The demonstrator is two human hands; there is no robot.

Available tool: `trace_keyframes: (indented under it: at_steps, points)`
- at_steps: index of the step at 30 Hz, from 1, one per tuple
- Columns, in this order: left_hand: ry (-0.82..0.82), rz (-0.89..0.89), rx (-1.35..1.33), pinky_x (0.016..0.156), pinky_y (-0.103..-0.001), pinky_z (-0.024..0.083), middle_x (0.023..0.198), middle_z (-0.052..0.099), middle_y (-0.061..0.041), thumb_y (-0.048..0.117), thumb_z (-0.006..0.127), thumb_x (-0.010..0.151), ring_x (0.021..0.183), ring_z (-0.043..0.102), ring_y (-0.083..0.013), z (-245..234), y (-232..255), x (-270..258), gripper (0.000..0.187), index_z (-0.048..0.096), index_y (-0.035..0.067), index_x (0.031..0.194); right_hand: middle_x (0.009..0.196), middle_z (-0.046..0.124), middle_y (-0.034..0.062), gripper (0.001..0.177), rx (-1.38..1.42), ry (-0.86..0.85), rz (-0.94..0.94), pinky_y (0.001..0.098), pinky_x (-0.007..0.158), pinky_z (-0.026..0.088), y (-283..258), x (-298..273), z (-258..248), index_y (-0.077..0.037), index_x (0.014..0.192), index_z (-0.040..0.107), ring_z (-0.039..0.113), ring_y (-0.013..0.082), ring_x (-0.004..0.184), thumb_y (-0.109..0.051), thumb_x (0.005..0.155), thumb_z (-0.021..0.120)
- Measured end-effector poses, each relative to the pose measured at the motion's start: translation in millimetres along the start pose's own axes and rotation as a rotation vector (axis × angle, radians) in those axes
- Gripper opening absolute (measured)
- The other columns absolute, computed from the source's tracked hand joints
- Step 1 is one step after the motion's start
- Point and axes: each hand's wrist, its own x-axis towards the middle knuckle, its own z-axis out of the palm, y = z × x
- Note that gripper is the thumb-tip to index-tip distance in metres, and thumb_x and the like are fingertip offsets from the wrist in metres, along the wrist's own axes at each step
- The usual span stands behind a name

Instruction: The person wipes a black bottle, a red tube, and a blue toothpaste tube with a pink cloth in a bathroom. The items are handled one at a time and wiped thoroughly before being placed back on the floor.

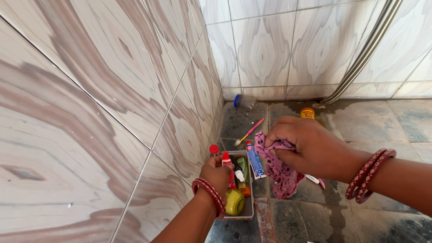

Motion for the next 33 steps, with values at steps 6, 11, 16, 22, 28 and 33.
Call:
trace_keyframes:
  at_steps: [6,11,16,22,28,33]
  points:
    - [0.034,0.019,0.416,0.083,-0.032,0.058,0.102,0.073,-0.008,-0.001,0.074,0.079,0.093,0.071,-0.0179,-23,-33,32,0.034,0.064,0.004,0.112,0.093,0.069,0.0073,0.023,0.037,-0.063,0.046,0.0373,0.073,0.055,3,10,20,-0.010,0.101,0.070,0.070,0.0268,0.082,-0.009,0.078,0.070]
    - [0.113,0.018,0.482,0.088,-0.033,0.057,0.104,0.075,-0.010,-0.001,0.068,0.082,0.094,0.072,-0.0193,-23,-42,46,0.028,0.068,0.007,0.109,0.094,0.070,0.0061,0.021,0.039,-0.080,0.059,0.0361,0.072,0.056,13,14,30,-0.011,0.100,0.071,0.071,0.0250,0.082,-0.012,0.079,0.071]
    - [0.186,0.152,0.459,0.091,-0.032,0.055,0.108,0.074,-0.008,-0.002,0.068,0.080,0.103,0.071,-0.0173,-18,-62,66,0.025,0.071,0.005,0.104,0.093,0.071,0.0053,0.014,0.066,-0.028,0.037,0.0333,0.071,0.057,24,16,33,-0.008,0.095,0.070,0.072,0.0218,0.080,-0.011,0.081,0.070]
    - [0.163,0.221,0.491,0.092,-0.033,0.055,0.104,0.075,-0.009,0.004,0.071,0.083,0.101,0.073,-0.0214,2,-68,63,0.022,0.070,0.006,0.104,0.084,0.072,0.0045,0.018,0.029,0.009,0.300,0.0333,0.065,0.057,41,22,24,-0.010,0.099,0.073,0.069,0.0180,0.072,-0.016,0.082,0.073]
    - [-0.157,0.417,0.658,0.096,-0.038,0.053,0.112,0.072,-0.013,0.011,0.071,0.084,0.109,0.069,-0.0280,39,-39,78,0.027,0.070,0.008,0.111,0.083,0.072,0.0040,0.021,0.152,0.113,0.546,0.0311,0.063,0.056,65,24,15,-0.006,0.101,0.074,0.067,0.0115,0.067,-0.010,0.081,0.069]
    - [-0.197,0.395,0.946,0.102,-0.043,0.048,0.124,0.065,-0.020,0.014,0.069,0.086,0.118,0.060,-0.0379,87,-15,126,0.033,0.069,0.011,0.119,0.074,0.069,0.0046,0.020,0.161,0.091,0.718,0.0308,0.054,0.048,70,24,13,-0.009,0.106,0.075,0.056,0.0107,0.058,-0.014,0.087,0.068]
